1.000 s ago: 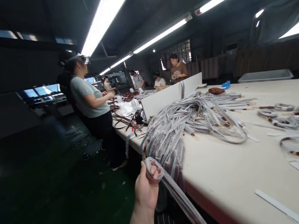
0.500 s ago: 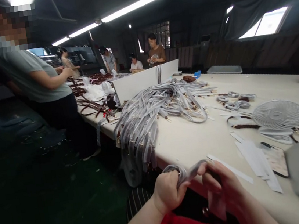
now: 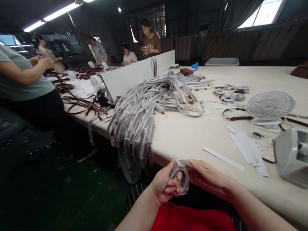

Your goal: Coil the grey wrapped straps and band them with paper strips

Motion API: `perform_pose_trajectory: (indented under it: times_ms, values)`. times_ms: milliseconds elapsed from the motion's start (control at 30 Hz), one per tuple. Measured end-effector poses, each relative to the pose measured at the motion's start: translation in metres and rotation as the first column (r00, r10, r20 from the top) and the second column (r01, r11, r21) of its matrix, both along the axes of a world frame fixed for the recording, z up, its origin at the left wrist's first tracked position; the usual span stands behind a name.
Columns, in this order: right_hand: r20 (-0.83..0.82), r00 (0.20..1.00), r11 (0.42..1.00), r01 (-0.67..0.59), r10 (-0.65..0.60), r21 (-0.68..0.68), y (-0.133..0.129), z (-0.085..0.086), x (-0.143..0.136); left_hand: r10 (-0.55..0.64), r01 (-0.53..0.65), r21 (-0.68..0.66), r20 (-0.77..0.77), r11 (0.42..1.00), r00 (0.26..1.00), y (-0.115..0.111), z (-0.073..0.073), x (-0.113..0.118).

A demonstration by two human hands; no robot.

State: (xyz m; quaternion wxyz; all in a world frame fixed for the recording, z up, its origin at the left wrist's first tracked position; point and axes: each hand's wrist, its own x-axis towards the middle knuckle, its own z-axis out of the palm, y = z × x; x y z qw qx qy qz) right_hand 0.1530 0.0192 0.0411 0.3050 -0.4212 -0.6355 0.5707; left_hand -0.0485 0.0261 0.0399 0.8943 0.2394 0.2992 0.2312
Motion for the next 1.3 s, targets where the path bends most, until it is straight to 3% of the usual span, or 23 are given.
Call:
perform_pose_trajectory:
  times_ms: [167, 233, 367, 500, 800, 967, 1100, 1233, 1300]
  values:
    - [-0.209, 0.972, 0.965, 0.047, -0.103, -0.259, 0.0, -0.022, -0.02, 0.133, -0.119, -0.093, 0.163, 0.989, 0.978, 0.015, 0.002, 0.01]
    - [-0.253, 0.959, 0.952, 0.051, -0.132, -0.303, 0.004, -0.031, -0.025, 0.17, -0.152, -0.107, 0.184, 0.983, 0.968, 0.021, 0.001, 0.012]
    - [-0.306, 0.942, 0.955, 0.043, -0.136, -0.294, 0.014, -0.041, -0.033, 0.257, -0.241, -0.103, 0.186, 0.965, 0.948, 0.027, -0.002, 0.014]
    - [-0.342, 0.931, 0.962, 0.034, -0.13, -0.271, 0.02, -0.041, -0.037, 0.326, -0.319, -0.072, 0.16, 0.945, 0.932, 0.026, -0.01, 0.017]
    - [-0.371, 0.923, 0.979, 0.032, -0.107, -0.202, 0.007, -0.046, -0.034, 0.44, -0.434, 0.117, -0.029, 0.893, 0.897, 0.009, -0.027, 0.031]
    - [-0.326, 0.921, 0.94, 0.103, -0.213, -0.324, -0.002, -0.045, -0.033, 0.429, -0.429, 0.02, -0.102, 0.903, 0.898, 0.007, -0.018, 0.034]
    - [-0.248, 0.932, 0.923, 0.169, -0.263, -0.344, -0.008, -0.045, -0.032, 0.429, -0.437, -0.047, -0.119, 0.898, 0.895, 0.004, -0.015, 0.037]
    - [-0.159, 0.949, 0.933, 0.221, -0.273, -0.284, -0.011, -0.052, -0.025, 0.472, -0.456, 0.125, -0.169, 0.881, 0.865, -0.002, -0.023, 0.041]
    - [-0.109, 0.967, 0.955, 0.204, -0.23, -0.214, -0.011, -0.05, -0.019, 0.568, -0.496, 0.307, -0.224, 0.812, 0.792, -0.002, -0.028, 0.04]
